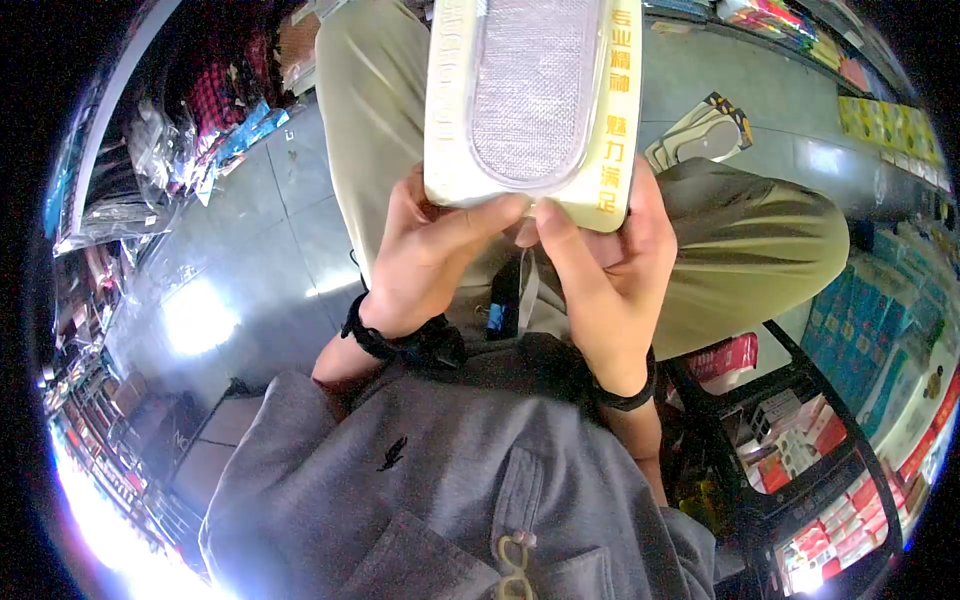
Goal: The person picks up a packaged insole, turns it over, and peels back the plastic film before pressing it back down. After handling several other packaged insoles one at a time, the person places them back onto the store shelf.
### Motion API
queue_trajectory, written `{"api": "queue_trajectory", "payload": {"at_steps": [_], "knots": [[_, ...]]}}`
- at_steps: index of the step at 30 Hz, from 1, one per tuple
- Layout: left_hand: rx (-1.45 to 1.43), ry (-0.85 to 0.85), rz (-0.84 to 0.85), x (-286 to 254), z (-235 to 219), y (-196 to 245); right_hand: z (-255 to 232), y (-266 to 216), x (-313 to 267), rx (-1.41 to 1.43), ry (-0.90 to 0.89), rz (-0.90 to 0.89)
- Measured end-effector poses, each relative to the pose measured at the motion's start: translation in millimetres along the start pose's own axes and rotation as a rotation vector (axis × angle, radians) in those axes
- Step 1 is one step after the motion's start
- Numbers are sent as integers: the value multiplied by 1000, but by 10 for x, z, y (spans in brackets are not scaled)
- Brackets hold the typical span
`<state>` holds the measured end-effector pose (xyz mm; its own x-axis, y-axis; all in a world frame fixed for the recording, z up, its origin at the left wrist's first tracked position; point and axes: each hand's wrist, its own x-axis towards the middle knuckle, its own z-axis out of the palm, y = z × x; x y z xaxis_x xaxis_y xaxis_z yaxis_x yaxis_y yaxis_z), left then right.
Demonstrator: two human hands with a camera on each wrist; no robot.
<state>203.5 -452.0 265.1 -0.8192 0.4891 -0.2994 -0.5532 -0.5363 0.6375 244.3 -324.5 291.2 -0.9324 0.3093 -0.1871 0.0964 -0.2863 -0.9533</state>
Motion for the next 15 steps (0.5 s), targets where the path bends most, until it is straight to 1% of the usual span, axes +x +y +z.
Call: {"api": "queue_trajectory", "payload": {"at_steps": [3,6,9,12,15], "knots": [[43,75,41,-20,62,17,26,29,-17,42,-11,-12],[209,75,94,-18,31,8,53,48,-32,34,32,3],[227,48,128,-17,-2,-14,45,65,-55,13,27,-1],[169,-12,110,-19,-33,-36,56,73,-83,31,59,3],[120,-33,127,-12,-12,1,72,43,-83,8,62,7]]}}
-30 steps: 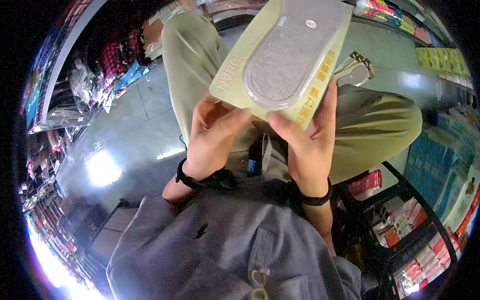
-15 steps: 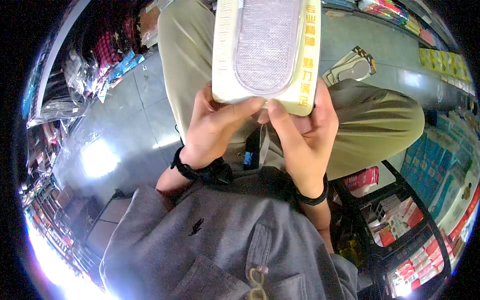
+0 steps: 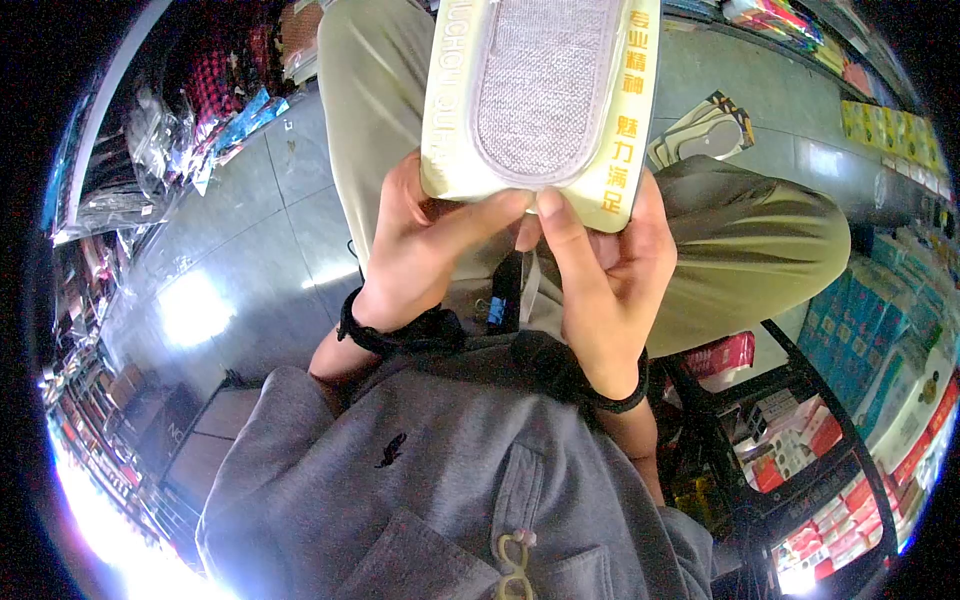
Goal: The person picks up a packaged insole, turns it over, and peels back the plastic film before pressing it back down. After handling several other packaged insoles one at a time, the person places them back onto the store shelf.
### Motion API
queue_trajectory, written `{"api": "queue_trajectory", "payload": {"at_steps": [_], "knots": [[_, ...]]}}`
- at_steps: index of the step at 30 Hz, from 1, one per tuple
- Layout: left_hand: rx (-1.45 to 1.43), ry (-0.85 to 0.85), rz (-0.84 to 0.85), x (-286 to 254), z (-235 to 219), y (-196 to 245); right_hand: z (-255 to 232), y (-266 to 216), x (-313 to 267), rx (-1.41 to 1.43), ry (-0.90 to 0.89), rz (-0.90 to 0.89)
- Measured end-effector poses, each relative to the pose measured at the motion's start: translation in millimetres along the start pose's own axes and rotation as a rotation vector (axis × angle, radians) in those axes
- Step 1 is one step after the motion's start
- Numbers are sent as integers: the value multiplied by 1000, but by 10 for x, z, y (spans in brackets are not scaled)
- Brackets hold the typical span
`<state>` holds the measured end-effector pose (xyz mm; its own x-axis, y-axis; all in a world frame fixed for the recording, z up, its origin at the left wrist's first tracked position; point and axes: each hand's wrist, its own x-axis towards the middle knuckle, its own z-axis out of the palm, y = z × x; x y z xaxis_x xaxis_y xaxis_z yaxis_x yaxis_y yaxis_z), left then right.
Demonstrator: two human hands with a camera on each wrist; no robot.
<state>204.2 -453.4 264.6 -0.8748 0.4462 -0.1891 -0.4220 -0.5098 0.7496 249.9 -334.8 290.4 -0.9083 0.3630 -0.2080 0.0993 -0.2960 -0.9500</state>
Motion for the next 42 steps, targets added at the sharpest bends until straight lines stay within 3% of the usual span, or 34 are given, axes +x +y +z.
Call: {"api": "queue_trajectory", "payload": {"at_steps": [15,18,20,22,24,28,32,36,40,42], "knots": [[-98,133,-150,-24,23,-1,-72,71,26,-21,-49,7],[189,185,16,-19,5,-58,-128,71,50,-50,-18,30],[424,83,-4,-12,-102,47,-228,80,173,23,-21,-32],[462,4,-32,-3,-239,90,-380,-45,327,50,-26,23],[451,-85,-125,-25,-352,164,-546,-136,448,-9,24,-44],[784,-311,-194,-72,-496,297,-707,-303,697,99,211,-151],[504,-130,-245,-88,-647,227,-870,-515,833,37,345,-435],[179,61,-256,-72,-860,86,-1034,-593,735,3,328,-456],[61,116,-201,23,-871,22,-997,-728,609,82,362,-457],[69,196,-174,-5,-881,12,-1051,-775,545,-196,345,-497]]}}
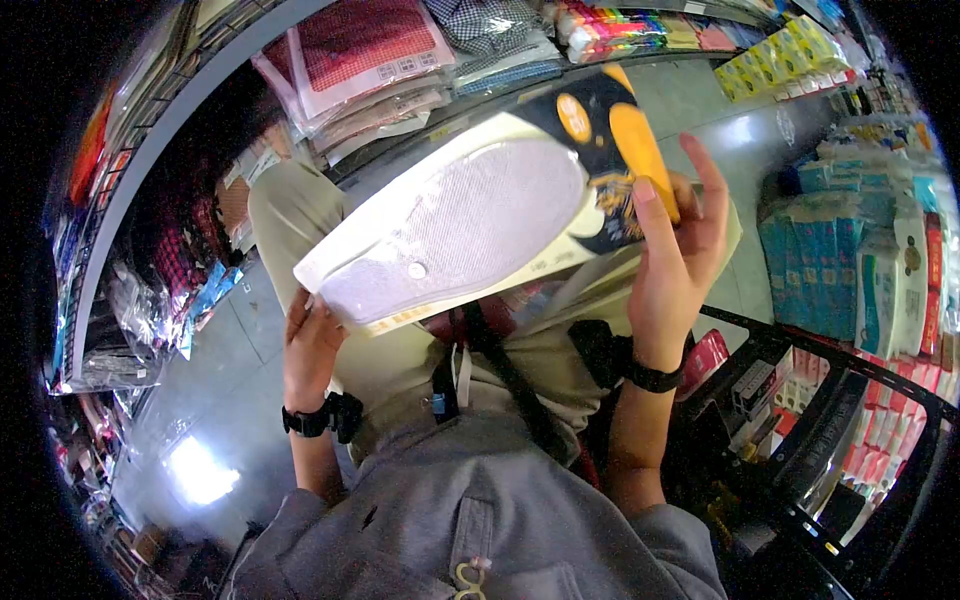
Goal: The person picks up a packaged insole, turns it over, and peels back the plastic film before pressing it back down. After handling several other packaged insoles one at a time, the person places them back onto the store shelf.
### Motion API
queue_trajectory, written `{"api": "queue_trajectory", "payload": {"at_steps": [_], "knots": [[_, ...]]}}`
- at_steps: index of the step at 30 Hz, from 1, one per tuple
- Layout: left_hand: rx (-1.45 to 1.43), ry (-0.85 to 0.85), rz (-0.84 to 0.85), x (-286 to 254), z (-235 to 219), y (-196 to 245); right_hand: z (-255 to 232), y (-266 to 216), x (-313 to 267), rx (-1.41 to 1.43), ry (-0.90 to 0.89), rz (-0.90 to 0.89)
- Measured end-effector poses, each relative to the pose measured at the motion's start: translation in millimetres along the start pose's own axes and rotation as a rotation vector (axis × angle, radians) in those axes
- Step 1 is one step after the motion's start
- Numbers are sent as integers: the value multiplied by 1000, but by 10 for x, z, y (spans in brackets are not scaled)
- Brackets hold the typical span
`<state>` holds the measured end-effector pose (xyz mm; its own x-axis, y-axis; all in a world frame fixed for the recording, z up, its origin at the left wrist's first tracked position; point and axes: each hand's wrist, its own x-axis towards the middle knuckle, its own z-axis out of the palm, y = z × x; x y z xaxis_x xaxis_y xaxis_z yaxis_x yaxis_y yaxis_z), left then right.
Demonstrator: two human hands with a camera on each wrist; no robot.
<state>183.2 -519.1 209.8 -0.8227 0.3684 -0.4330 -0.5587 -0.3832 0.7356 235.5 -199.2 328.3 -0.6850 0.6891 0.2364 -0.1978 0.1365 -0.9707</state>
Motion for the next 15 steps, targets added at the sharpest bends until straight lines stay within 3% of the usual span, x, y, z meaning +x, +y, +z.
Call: {"api": "queue_trajectory", "payload": {"at_steps": [5,8,12,15], "knots": [[-176,34,63,-20,-23,-29,75,-19,-91,-320,-21,-149],[-17,-108,267,-77,-39,-85,120,2,-142,-471,22,-305],[19,-35,247,-58,-23,-13,151,-20,-149,-808,6,-541],[-13,-12,293,-41,-58,-6,194,39,-197,-740,-4,-464]]}}
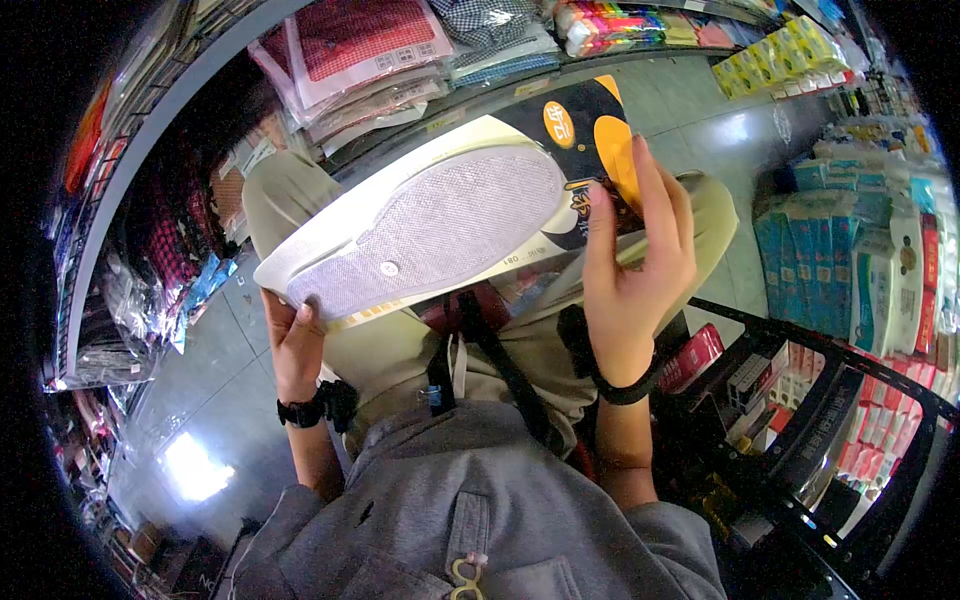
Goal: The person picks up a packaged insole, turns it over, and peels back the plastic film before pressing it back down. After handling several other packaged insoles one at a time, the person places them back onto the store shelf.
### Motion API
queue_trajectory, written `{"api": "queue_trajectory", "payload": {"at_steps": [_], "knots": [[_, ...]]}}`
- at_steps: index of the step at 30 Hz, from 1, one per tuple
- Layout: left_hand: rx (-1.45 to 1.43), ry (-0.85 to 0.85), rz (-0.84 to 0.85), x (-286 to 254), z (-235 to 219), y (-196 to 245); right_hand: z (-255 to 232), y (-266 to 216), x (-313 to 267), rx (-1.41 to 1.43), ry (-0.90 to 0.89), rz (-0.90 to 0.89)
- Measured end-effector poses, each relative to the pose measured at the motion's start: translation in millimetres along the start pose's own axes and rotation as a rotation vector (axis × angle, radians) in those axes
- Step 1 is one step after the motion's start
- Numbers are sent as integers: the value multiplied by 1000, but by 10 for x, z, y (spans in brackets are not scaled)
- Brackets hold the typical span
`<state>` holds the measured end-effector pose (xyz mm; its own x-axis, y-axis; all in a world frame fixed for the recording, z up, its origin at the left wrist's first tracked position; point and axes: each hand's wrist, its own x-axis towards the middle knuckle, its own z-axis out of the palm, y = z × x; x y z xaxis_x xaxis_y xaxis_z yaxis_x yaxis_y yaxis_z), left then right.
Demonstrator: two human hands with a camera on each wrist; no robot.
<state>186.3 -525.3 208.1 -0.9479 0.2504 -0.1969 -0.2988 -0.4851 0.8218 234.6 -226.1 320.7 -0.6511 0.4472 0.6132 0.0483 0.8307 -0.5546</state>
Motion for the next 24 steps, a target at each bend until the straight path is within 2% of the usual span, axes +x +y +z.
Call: {"api": "queue_trajectory", "payload": {"at_steps": [3,6,9,11,15,18,21,24], "knots": [[8,26,36,7,-67,-16,54,-68,-51,-22,-10,-7],[86,-58,95,15,-284,-80,107,-63,-109,-20,4,-50],[97,10,194,-4,-290,-87,156,-42,-156,53,93,-30],[149,33,259,-4,-329,-114,138,-94,-166,-58,151,-58],[143,54,322,12,-292,-112,189,-82,-247,-7,170,-6],[159,23,327,37,-279,-67,164,-24,-197,280,109,138],[250,91,345,65,-329,13,0,58,-127,613,-128,456],[262,76,322,102,-452,98,-115,43,-64,662,-344,523]]}}
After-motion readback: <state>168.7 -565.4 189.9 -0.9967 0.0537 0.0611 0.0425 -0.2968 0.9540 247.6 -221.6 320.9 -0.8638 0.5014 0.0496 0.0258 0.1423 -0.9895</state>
